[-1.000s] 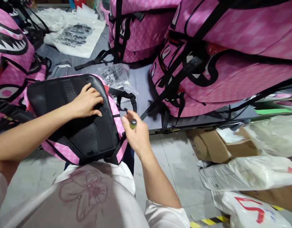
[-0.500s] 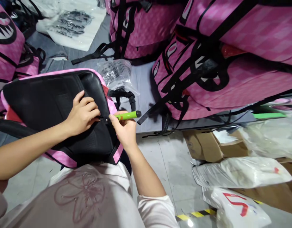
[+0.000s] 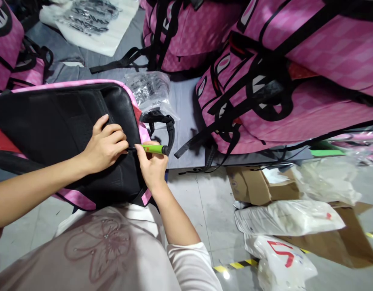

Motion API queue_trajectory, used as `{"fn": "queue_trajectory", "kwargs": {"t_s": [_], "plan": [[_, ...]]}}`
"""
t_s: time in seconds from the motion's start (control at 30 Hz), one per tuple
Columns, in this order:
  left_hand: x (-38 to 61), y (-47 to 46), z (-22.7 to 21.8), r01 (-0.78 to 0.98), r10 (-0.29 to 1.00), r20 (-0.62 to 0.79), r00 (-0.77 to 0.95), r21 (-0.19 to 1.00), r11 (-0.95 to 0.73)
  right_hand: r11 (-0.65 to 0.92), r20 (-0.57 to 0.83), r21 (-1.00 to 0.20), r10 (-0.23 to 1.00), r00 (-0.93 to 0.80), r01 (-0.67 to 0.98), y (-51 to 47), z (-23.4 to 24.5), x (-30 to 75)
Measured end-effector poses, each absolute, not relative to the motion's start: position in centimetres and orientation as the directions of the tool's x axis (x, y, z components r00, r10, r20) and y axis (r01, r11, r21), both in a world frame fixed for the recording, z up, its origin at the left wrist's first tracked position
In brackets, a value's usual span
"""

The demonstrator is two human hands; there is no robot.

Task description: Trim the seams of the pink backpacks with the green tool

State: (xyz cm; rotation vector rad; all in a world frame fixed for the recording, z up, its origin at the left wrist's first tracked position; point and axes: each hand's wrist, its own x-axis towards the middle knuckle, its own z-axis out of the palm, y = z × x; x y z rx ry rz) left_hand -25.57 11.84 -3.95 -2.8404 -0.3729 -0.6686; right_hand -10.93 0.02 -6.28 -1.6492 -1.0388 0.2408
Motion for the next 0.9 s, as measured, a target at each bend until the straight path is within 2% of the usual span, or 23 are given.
{"fn": "queue_trajectory", "kwargs": {"t_s": [0.17,0.3,0.63,0.9], "plan": [[-25.6,11.8,-4.2,0.275,0.183,0.502,0.845,-0.114,-0.955,0.024,0.414,-0.822,0.711,0.568,0.569,0.2,-6.3,-11.2],[-25.5,11.9,-4.3,0.273,0.140,0.535,0.833,-0.179,-0.945,0.022,0.456,-0.789,0.691,0.561,0.614,0.5,-6.2,-11.3],[-25.5,11.9,-4.3,0.291,0.126,0.561,0.818,-0.214,-0.933,-0.056,0.451,-0.733,0.707,0.545,0.678,0.9,-5.6,-11.1],[-25.5,11.9,-4.4,0.299,0.126,0.559,0.820,-0.230,-0.926,-0.100,0.386,-0.742,0.745,0.544,0.663,1.2,-5.1,-10.9]]}}
